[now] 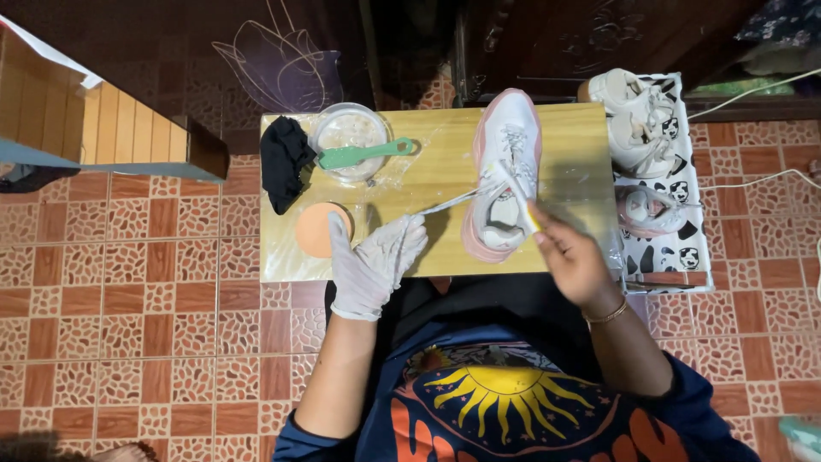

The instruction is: The person scrubs a white and pink sneaker with a yellow toothbrush while wearing white gloves. They rotate the shoe to clean the sole, sides, and upper sections, occasionally dipping the brush into a container of cleaning solution on the table.

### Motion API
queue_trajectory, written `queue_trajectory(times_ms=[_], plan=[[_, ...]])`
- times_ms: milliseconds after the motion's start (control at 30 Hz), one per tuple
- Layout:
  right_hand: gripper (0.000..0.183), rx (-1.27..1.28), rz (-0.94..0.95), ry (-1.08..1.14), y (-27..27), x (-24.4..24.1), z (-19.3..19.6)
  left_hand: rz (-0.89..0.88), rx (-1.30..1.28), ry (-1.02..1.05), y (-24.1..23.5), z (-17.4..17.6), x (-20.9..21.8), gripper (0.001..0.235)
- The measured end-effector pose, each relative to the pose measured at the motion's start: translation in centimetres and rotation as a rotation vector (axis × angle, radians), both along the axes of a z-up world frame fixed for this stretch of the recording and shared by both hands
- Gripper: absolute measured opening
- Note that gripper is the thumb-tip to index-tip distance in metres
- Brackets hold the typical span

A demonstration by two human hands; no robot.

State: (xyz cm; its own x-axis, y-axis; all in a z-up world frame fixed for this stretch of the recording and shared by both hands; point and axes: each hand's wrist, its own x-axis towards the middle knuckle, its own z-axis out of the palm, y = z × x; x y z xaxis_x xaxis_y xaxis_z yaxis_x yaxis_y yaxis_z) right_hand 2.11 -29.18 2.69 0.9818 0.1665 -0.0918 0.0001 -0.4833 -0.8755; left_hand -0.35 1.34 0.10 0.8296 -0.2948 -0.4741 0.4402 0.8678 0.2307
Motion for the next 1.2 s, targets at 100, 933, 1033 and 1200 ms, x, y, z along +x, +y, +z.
queue_trajectory(times_ms=[100, 933, 1033, 1200], plan=[[0.034, -0.149, 0.093, -0.021, 0.8, -0.4, -0.3, -0.022, -0.040, -0.015, -0.1, 0.0, 0.0, 0.046], [0.045, -0.451, 0.020, -0.388, -0.1, -2.8, -5.3, 0.303, -0.036, 0.071, -1.2, -13.7, 0.4, 0.031], [0.046, -0.453, 0.108, -0.277, 0.8, -4.2, -5.5, 0.292, -0.030, 0.075, -1.6, -13.6, 0.6, 0.032], [0.046, -0.445, 0.034, -0.252, -0.7, -1.2, -3.4, 0.342, -0.009, 0.081, -1.7, -12.0, 0.3, 0.031]])
